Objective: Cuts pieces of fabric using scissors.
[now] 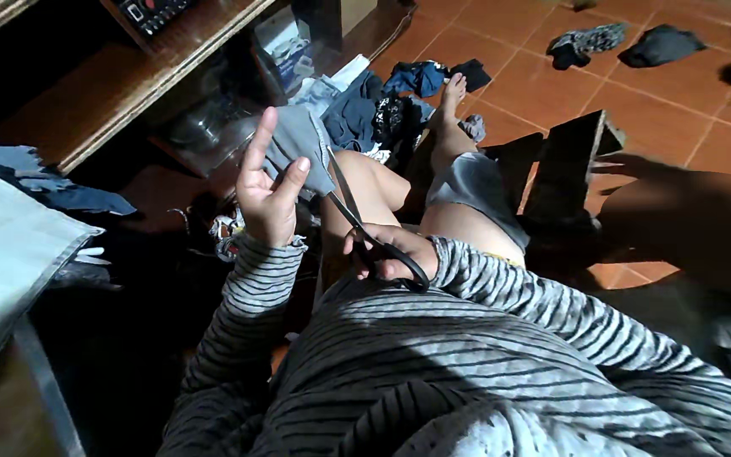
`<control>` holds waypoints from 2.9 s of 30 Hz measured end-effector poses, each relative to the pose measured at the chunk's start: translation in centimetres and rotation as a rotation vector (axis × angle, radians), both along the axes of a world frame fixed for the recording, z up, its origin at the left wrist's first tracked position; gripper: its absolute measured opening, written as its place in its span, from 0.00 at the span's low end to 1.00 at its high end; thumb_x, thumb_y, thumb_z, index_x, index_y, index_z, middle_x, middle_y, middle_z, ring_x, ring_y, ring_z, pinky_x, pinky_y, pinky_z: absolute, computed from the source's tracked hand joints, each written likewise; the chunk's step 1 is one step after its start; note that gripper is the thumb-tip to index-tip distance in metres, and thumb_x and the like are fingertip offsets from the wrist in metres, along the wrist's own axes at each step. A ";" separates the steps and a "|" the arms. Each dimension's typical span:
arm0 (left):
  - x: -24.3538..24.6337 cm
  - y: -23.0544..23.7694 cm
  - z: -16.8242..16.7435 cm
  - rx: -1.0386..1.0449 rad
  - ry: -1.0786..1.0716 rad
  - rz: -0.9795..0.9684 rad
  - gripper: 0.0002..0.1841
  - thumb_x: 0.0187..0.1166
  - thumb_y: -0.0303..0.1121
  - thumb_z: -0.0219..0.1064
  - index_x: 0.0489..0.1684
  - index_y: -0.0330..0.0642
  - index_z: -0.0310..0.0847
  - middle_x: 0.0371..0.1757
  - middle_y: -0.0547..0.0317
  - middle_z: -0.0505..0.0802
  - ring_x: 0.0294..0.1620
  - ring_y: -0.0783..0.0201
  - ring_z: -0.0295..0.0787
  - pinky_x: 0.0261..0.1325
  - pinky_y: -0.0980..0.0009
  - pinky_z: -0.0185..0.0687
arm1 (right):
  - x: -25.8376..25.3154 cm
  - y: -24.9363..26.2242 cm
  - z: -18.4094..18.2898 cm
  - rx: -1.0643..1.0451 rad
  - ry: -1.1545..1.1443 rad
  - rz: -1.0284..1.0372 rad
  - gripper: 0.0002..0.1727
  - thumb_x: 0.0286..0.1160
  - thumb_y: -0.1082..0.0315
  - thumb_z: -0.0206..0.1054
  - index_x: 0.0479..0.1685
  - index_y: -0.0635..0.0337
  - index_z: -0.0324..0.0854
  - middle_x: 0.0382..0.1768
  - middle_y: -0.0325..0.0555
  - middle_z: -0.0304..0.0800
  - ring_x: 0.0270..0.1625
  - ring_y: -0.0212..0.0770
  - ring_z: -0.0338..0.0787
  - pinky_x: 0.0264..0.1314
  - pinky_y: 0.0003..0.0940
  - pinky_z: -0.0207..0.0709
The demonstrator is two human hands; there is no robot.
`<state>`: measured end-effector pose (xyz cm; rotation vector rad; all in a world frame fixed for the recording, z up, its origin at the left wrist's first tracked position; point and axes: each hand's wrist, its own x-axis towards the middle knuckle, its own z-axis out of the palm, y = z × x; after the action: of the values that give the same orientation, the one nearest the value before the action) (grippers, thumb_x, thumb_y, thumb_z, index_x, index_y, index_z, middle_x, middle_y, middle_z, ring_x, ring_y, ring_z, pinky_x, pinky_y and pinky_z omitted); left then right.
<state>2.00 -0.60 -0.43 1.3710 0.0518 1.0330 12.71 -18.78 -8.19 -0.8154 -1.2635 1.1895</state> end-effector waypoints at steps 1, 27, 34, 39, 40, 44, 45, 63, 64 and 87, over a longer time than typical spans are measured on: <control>0.0 -0.1 0.0 -0.002 -0.005 0.009 0.36 0.72 0.14 0.67 0.85 0.27 0.61 0.80 0.50 0.78 0.72 0.60 0.83 0.73 0.59 0.84 | 0.0 0.0 0.0 -0.002 -0.004 -0.001 0.38 0.72 0.33 0.68 0.63 0.60 0.76 0.34 0.31 0.86 0.38 0.25 0.87 0.47 0.28 0.85; 0.0 -0.7 -0.8 0.092 -0.010 -0.022 0.40 0.67 0.14 0.70 0.85 0.24 0.58 0.84 0.50 0.74 0.75 0.62 0.81 0.74 0.63 0.83 | 0.0 0.1 0.1 0.062 0.100 -0.183 0.31 0.70 0.35 0.72 0.52 0.56 0.83 0.25 0.26 0.85 0.27 0.21 0.84 0.32 0.20 0.81; -0.5 -1.1 -0.8 0.038 0.113 -0.008 0.45 0.67 0.15 0.71 0.91 0.43 0.57 0.89 0.57 0.69 0.73 0.63 0.82 0.69 0.63 0.86 | -0.4 -0.6 0.5 -0.002 0.036 -0.244 0.28 0.70 0.37 0.73 0.52 0.53 0.85 0.25 0.25 0.86 0.23 0.21 0.83 0.26 0.21 0.81; -0.2 -0.7 -0.5 -0.182 0.086 -0.083 0.45 0.65 0.15 0.67 0.90 0.30 0.51 0.88 0.43 0.67 0.72 0.64 0.82 0.68 0.65 0.84 | -0.5 -0.3 0.8 -0.059 0.069 -0.244 0.25 0.67 0.38 0.75 0.49 0.48 0.85 0.22 0.27 0.85 0.20 0.23 0.83 0.24 0.22 0.80; -0.2 -0.8 -0.1 -0.242 0.096 -0.086 0.43 0.67 0.15 0.65 0.90 0.31 0.52 0.87 0.44 0.69 0.70 0.64 0.83 0.66 0.65 0.85 | -0.6 -0.3 0.8 -0.077 0.085 -0.244 0.25 0.66 0.38 0.76 0.48 0.48 0.85 0.22 0.27 0.85 0.20 0.24 0.83 0.24 0.23 0.80; -0.1 -1.2 1.4 -0.614 0.189 -0.047 0.22 0.87 0.25 0.51 0.81 0.41 0.65 0.64 0.55 0.88 0.56 0.64 0.90 0.56 0.64 0.88 | -0.7 -0.3 1.1 -0.126 0.120 -0.247 0.24 0.62 0.40 0.79 0.45 0.47 0.85 0.21 0.27 0.85 0.20 0.25 0.84 0.24 0.24 0.81; 0.1 -1.2 1.6 -0.734 0.216 -0.039 0.15 0.91 0.28 0.50 0.71 0.45 0.68 0.53 0.59 0.90 0.48 0.66 0.91 0.50 0.67 0.89 | -0.7 -0.4 1.2 -0.143 0.112 -0.246 0.24 0.61 0.40 0.79 0.45 0.47 0.85 0.21 0.26 0.85 0.20 0.25 0.84 0.24 0.23 0.81; 1.0 -0.4 0.2 -0.976 0.216 -0.132 0.13 0.93 0.33 0.44 0.68 0.46 0.68 0.47 0.57 0.89 0.47 0.64 0.90 0.50 0.66 0.89 | -0.4 -0.2 0.8 -0.208 0.099 -0.243 0.28 0.57 0.36 0.81 0.43 0.48 0.84 0.19 0.27 0.84 0.18 0.26 0.84 0.24 0.23 0.82; 1.1 -0.5 -0.1 -1.002 0.218 -0.165 0.13 0.93 0.34 0.44 0.66 0.45 0.70 0.45 0.57 0.91 0.45 0.64 0.91 0.49 0.67 0.89 | -0.4 -0.2 0.8 -0.212 0.096 -0.244 0.28 0.57 0.36 0.81 0.43 0.48 0.84 0.18 0.27 0.84 0.18 0.26 0.84 0.24 0.23 0.81; -0.4 0.0 0.0 0.080 0.129 0.099 0.35 0.65 0.17 0.73 0.80 0.38 0.74 0.83 0.57 0.78 0.76 0.64 0.79 0.76 0.63 0.78 | 0.1 -0.3 0.3 0.005 0.074 -0.129 0.31 0.69 0.34 0.72 0.50 0.52 0.82 0.26 0.25 0.84 0.25 0.23 0.84 0.29 0.21 0.80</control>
<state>1.56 -0.58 -0.48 1.5200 0.1773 1.0366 12.82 -19.08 -7.86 -0.8294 -1.1362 1.1032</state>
